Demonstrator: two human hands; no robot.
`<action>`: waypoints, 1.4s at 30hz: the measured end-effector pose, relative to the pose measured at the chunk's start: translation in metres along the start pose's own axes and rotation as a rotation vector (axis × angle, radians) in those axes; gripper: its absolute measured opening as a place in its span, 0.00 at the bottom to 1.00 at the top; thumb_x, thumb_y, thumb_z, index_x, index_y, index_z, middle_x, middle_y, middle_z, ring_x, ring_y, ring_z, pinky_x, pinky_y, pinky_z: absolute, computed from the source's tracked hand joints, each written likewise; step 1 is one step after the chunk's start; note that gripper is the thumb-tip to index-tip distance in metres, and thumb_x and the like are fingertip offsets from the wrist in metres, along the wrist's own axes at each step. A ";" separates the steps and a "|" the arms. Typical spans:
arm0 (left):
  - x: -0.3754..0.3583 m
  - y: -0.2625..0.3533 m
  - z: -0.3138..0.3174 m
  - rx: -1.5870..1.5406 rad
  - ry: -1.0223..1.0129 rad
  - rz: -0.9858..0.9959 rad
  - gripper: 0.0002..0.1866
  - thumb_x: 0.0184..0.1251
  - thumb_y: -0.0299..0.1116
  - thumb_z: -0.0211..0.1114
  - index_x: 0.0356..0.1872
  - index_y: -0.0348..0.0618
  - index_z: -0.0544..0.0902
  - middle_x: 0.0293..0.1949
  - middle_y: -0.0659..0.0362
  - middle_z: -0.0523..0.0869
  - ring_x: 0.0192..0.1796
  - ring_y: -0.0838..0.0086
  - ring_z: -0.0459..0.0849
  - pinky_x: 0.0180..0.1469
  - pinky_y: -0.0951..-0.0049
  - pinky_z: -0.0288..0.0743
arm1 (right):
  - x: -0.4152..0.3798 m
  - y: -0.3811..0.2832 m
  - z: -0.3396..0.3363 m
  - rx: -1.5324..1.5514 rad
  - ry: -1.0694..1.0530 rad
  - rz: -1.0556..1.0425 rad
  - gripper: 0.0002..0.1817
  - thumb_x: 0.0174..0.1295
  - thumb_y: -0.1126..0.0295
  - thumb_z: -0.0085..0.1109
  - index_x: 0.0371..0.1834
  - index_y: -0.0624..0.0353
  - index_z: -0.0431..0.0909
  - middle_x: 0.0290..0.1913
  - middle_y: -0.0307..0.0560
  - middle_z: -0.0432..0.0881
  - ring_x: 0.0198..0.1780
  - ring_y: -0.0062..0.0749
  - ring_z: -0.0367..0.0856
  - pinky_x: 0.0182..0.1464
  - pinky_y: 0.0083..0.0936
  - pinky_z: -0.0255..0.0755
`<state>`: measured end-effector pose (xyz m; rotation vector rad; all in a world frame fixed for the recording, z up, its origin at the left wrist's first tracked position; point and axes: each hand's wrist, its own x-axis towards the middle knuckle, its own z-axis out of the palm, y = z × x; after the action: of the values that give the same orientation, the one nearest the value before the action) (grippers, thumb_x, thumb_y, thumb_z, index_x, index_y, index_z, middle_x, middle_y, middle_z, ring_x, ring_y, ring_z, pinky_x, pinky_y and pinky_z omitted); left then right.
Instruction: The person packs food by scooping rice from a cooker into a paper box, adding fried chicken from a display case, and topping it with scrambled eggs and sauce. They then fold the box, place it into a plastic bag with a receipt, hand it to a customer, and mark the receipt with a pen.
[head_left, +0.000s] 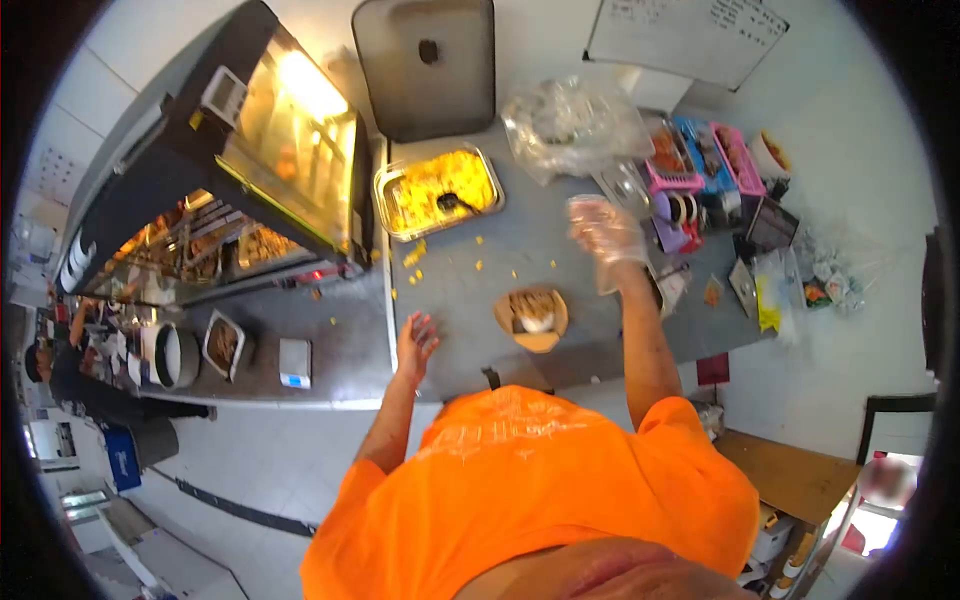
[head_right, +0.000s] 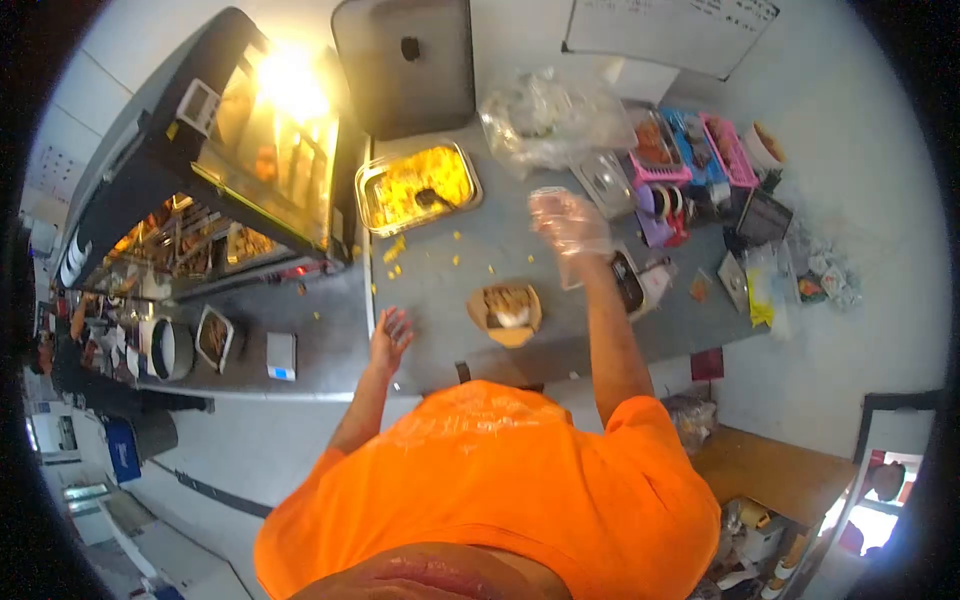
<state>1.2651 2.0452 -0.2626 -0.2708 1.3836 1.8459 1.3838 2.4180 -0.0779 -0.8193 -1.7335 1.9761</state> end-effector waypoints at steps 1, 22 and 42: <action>0.007 0.009 0.004 -0.042 -0.002 -0.037 0.28 0.70 0.57 0.51 0.66 0.56 0.67 0.63 0.62 0.72 0.62 0.66 0.69 0.60 0.59 0.65 | 0.016 -0.010 0.032 -0.106 -0.102 -0.028 0.08 0.56 0.73 0.61 0.40 0.57 0.81 0.30 0.39 0.82 0.28 0.23 0.77 0.30 0.20 0.70; 0.189 0.115 0.011 0.145 0.071 0.035 0.26 0.72 0.39 0.55 0.68 0.44 0.63 0.33 0.66 0.75 0.29 0.83 0.71 0.31 0.80 0.69 | 0.221 0.058 0.199 -0.886 -0.065 0.065 0.25 0.51 0.70 0.62 0.56 0.59 0.72 0.46 0.62 0.81 0.48 0.43 0.83 0.48 0.36 0.75; 0.197 0.111 0.020 0.216 0.016 0.144 0.21 0.74 0.44 0.51 0.61 0.44 0.70 0.36 0.64 0.82 0.31 0.81 0.78 0.26 0.85 0.69 | 0.277 0.145 0.224 -1.666 -0.338 -0.110 0.15 0.59 0.60 0.54 0.47 0.51 0.80 0.45 0.52 0.84 0.48 0.43 0.83 0.48 0.41 0.75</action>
<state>1.0635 2.1447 -0.2926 -0.0768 1.6357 1.7923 1.0425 2.3999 -0.2529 -0.6911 -3.3602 0.1509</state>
